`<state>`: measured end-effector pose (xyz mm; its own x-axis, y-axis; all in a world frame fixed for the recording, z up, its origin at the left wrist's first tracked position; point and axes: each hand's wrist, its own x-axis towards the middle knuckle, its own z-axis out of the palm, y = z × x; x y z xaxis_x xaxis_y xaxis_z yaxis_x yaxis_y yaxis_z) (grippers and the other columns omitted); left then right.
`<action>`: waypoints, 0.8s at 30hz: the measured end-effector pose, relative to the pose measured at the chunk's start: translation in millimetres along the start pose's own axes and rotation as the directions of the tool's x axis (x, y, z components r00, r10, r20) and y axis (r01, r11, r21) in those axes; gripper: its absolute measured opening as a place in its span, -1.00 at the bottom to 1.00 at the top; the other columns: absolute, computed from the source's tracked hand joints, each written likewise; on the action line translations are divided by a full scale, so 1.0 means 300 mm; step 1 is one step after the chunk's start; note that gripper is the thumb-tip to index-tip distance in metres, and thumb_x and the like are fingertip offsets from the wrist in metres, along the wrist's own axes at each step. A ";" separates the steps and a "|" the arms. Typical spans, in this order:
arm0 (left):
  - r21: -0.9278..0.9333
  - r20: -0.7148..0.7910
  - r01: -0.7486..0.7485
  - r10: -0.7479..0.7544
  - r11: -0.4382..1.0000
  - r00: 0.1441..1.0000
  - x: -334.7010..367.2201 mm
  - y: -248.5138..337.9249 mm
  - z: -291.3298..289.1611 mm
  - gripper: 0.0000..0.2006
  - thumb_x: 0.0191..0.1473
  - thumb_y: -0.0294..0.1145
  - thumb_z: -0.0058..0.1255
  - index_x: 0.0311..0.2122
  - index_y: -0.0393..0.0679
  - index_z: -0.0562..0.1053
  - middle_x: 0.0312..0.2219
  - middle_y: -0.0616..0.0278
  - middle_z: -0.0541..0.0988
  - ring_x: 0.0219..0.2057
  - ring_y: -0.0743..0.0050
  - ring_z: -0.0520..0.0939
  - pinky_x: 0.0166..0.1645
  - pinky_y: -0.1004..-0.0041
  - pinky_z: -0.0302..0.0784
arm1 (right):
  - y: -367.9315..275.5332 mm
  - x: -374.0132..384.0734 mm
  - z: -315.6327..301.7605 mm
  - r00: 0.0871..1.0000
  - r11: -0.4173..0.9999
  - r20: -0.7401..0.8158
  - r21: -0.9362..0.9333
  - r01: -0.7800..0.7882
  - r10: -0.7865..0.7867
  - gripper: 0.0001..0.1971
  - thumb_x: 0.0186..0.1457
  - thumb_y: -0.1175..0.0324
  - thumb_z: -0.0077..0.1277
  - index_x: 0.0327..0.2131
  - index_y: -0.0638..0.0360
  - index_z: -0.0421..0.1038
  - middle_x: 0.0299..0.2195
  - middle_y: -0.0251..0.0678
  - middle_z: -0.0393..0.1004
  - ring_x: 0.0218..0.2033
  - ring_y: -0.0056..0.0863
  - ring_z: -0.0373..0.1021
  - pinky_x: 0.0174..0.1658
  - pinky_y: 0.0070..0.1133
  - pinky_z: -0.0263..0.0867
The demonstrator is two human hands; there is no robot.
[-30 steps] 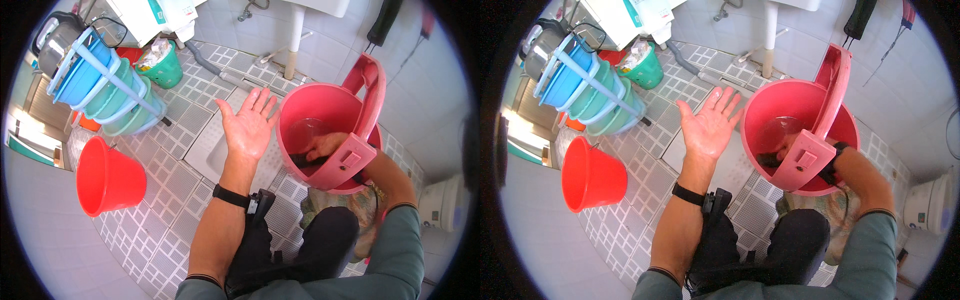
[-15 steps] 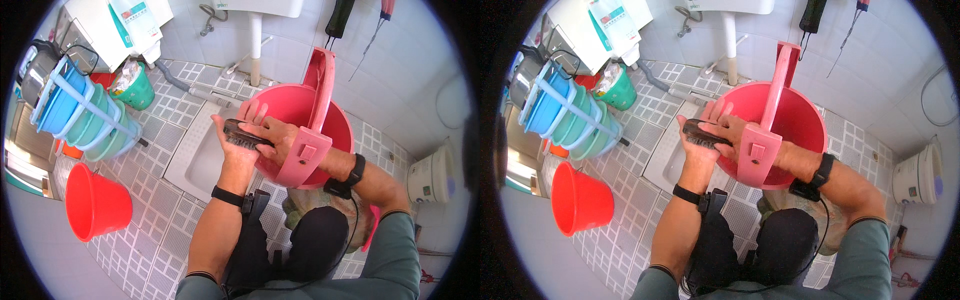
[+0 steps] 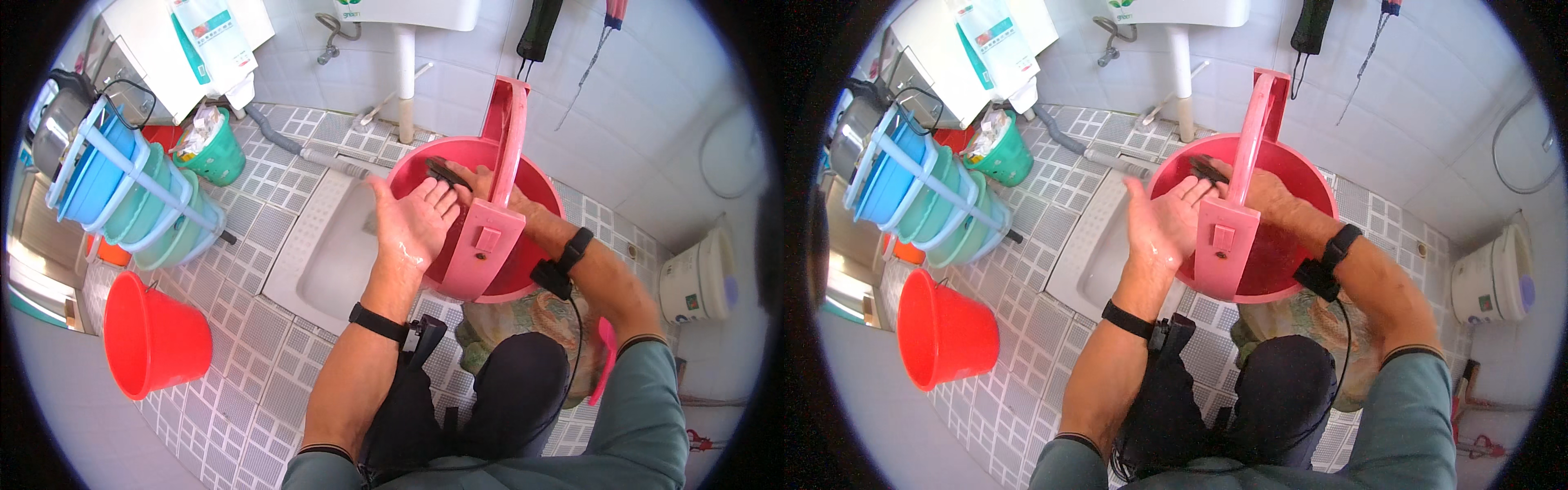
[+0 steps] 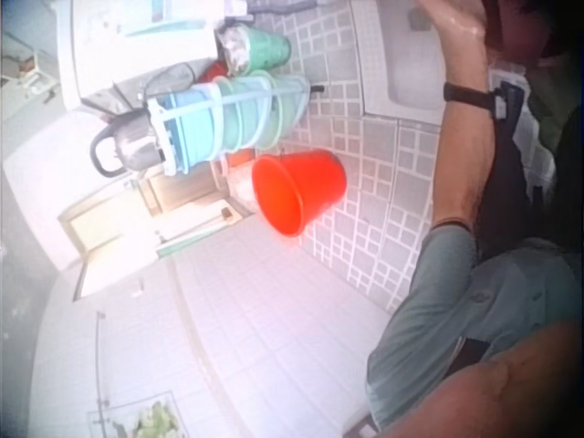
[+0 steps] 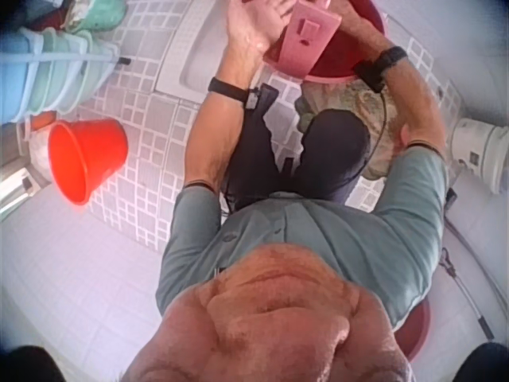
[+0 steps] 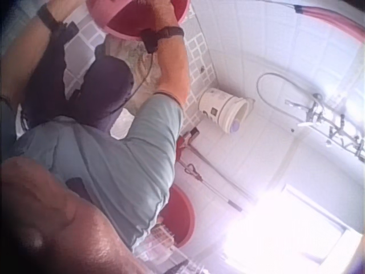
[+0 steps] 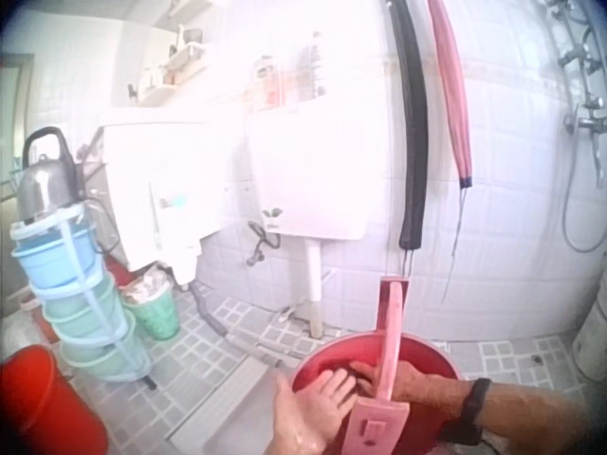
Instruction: The person sits on the floor and repeatedly scrubs a live fish with a brush inside a pink bucket of water. They use a pink scoop to pour water over the fish and rinse the bucket, then drain the water into a floor drain.
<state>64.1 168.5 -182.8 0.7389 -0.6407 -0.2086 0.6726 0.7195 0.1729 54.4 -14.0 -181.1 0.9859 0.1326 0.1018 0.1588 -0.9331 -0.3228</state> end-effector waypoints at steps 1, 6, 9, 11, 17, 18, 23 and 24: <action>0.001 0.005 0.005 -0.005 1.000 1.000 0.003 -0.002 0.013 0.17 -0.04 0.59 -0.46 0.33 -0.35 -0.28 0.34 -0.13 -0.13 0.35 0.00 -0.01 0.37 0.15 -0.17 | 0.109 -0.002 0.043 1.000 1.000 -0.004 -0.003 -0.005 0.005 -0.52 0.16 0.04 -0.11 0.10 0.02 0.31 -0.30 -0.04 0.55 -0.28 -0.12 0.51 -0.27 -0.24 0.41; 0.897 0.027 -0.250 0.519 0.364 0.855 -0.043 0.107 -0.029 -0.12 0.10 0.20 -0.06 0.22 -0.46 0.09 0.16 -0.20 0.28 0.16 -0.02 0.36 0.24 0.15 0.21 | 0.279 -0.004 0.187 0.862 0.996 0.505 -0.094 0.004 0.045 -0.65 0.04 0.07 0.01 -0.17 0.04 0.52 -0.25 -0.05 0.55 -0.30 -0.04 0.50 -0.28 -0.32 0.42; 0.941 0.258 -0.016 0.684 -0.339 0.682 -0.023 0.126 -0.096 -0.30 0.09 0.01 0.03 0.13 -0.44 0.25 0.01 -0.24 0.43 0.06 -0.06 0.46 0.15 0.18 0.33 | 0.428 0.013 0.354 0.712 0.913 0.682 -0.379 0.151 0.165 -0.67 -0.03 0.14 0.06 -0.20 0.06 0.53 -0.26 -0.09 0.56 -0.29 -0.09 0.51 -0.25 -0.33 0.42; 0.871 0.315 0.124 0.735 -0.475 0.601 -0.045 0.138 -0.137 -0.37 0.06 -0.06 0.07 0.09 -0.39 0.31 -0.06 -0.26 0.48 0.00 -0.09 0.50 0.09 0.17 0.39 | 0.303 0.024 0.345 0.539 0.880 0.767 -0.465 0.095 0.348 -0.70 -0.12 0.20 0.11 -0.27 0.09 0.57 -0.29 -0.05 0.56 -0.27 -0.08 0.49 -0.21 -0.33 0.40; 0.820 -0.065 0.356 0.544 -0.449 0.837 -0.055 0.109 -0.113 -0.57 0.12 -0.14 0.00 -0.10 -0.35 0.41 -0.11 -0.25 0.49 -0.09 -0.23 0.51 0.02 0.09 0.42 | 0.269 -0.062 0.331 0.458 0.997 0.889 -0.013 0.078 -0.024 -0.71 -0.13 0.21 0.13 -0.31 0.10 0.57 -0.31 -0.04 0.55 -0.27 -0.08 0.49 -0.21 -0.33 0.40; 0.822 -0.032 0.336 0.552 -0.460 0.833 -0.042 0.104 -0.125 -0.61 0.13 -0.16 -0.02 -0.14 -0.34 0.42 -0.14 -0.26 0.50 -0.10 -0.23 0.52 0.01 0.09 0.42 | 0.259 -0.066 0.304 0.445 0.997 0.893 0.035 0.066 -0.061 -0.71 -0.14 0.21 0.13 -0.31 0.11 0.57 -0.31 -0.04 0.55 -0.27 -0.08 0.49 -0.21 -0.33 0.40; 0.837 0.010 0.301 0.563 -0.456 0.826 -0.007 0.094 -0.159 -0.67 0.15 -0.20 -0.07 -0.19 -0.30 0.46 -0.26 -0.26 0.54 -0.15 -0.25 0.53 -0.04 0.06 0.43 | 0.286 0.018 0.098 0.516 0.987 0.850 0.020 0.162 -0.102 -0.73 -0.15 0.21 0.14 -0.34 0.11 0.58 -0.33 -0.03 0.55 -0.26 -0.08 0.48 -0.20 -0.32 0.40; 0.824 0.062 0.297 0.598 -0.482 0.799 -0.003 0.094 -0.158 -0.69 0.13 -0.22 -0.07 -0.21 -0.30 0.48 -0.29 -0.25 0.55 -0.17 -0.26 0.54 -0.05 0.04 0.43 | 0.350 0.012 0.004 0.711 0.916 0.663 -0.093 0.390 -0.235 -0.74 -0.09 0.20 0.13 -0.36 0.15 0.58 -0.32 -0.09 0.57 -0.27 -0.11 0.50 -0.20 -0.26 0.39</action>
<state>80.5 201.9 -223.3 0.9951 -0.0985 -0.0041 -0.0724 -0.7582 0.6480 74.8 -111.2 -215.9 0.6980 0.5351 -0.4758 0.5250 -0.8343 -0.1682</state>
